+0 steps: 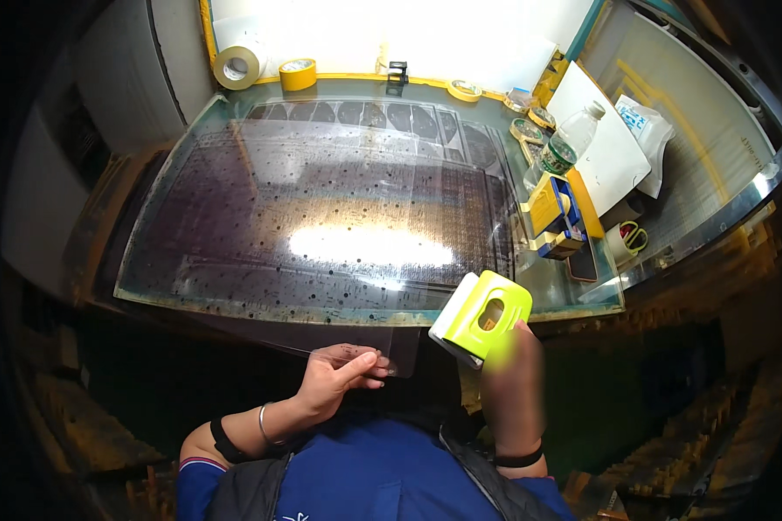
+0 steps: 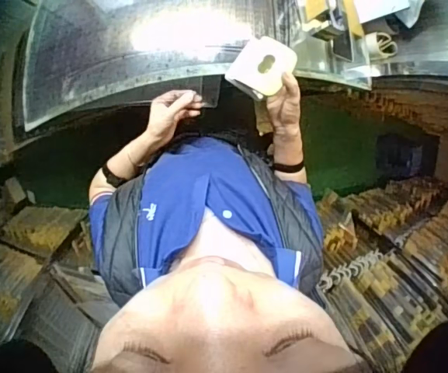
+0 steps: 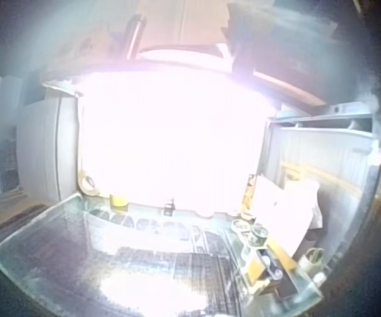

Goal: Cleaning and inspecting a large plastic film sheet using a handheld squeegee tool on a backlit table.

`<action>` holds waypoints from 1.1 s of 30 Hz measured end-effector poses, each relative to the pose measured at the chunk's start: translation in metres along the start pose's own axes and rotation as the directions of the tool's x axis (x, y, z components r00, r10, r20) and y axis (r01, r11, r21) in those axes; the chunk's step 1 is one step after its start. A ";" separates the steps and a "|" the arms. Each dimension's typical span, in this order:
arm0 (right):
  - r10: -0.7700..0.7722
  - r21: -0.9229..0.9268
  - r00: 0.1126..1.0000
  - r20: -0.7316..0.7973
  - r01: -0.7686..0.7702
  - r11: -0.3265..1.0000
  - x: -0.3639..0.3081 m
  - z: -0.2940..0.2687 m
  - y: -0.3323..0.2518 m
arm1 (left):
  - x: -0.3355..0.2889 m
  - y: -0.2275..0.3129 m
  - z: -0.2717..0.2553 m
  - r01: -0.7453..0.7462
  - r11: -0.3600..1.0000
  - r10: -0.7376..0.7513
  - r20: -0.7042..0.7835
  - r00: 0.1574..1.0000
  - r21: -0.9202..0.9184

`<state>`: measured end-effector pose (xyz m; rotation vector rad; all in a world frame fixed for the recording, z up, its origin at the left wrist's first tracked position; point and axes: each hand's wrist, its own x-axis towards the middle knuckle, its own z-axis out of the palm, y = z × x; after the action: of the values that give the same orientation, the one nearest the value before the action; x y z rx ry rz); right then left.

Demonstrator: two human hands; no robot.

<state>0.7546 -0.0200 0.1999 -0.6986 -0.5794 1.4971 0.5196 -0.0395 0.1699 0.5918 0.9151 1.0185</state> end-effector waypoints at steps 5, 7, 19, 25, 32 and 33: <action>-0.025 -0.024 1.000 0.005 0.025 0.999 0.003 0.000 0.002 | -0.005 0.021 -0.006 -0.027 0.999 0.028 0.040 0.999 -0.029; -0.028 -0.036 1.000 0.006 0.029 0.999 0.005 0.002 0.003 | -0.004 0.038 0.001 -0.079 0.997 0.079 0.062 0.995 0.000; 0.008 0.124 0.999 0.041 -0.013 0.992 0.008 0.038 0.016 | 0.005 0.047 0.011 -0.208 0.978 0.208 0.077 0.975 -0.005; 0.021 0.095 0.999 0.036 -0.024 0.995 0.005 0.044 0.018 | 0.005 0.047 0.016 -0.196 0.979 0.199 0.053 0.979 -0.056; 0.032 0.058 0.999 0.011 -0.033 0.998 0.005 0.043 0.021 | 0.008 0.044 0.017 -0.195 0.978 0.199 0.036 0.979 -0.079; 0.030 0.059 1.000 0.009 -0.030 0.998 0.005 0.043 0.021 | 0.009 0.043 0.016 -0.196 0.976 0.201 0.049 0.978 -0.094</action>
<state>0.7090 -0.0136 0.2136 -0.6585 -0.5303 1.5395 0.5160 -0.0133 0.2083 0.6440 0.7652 1.2088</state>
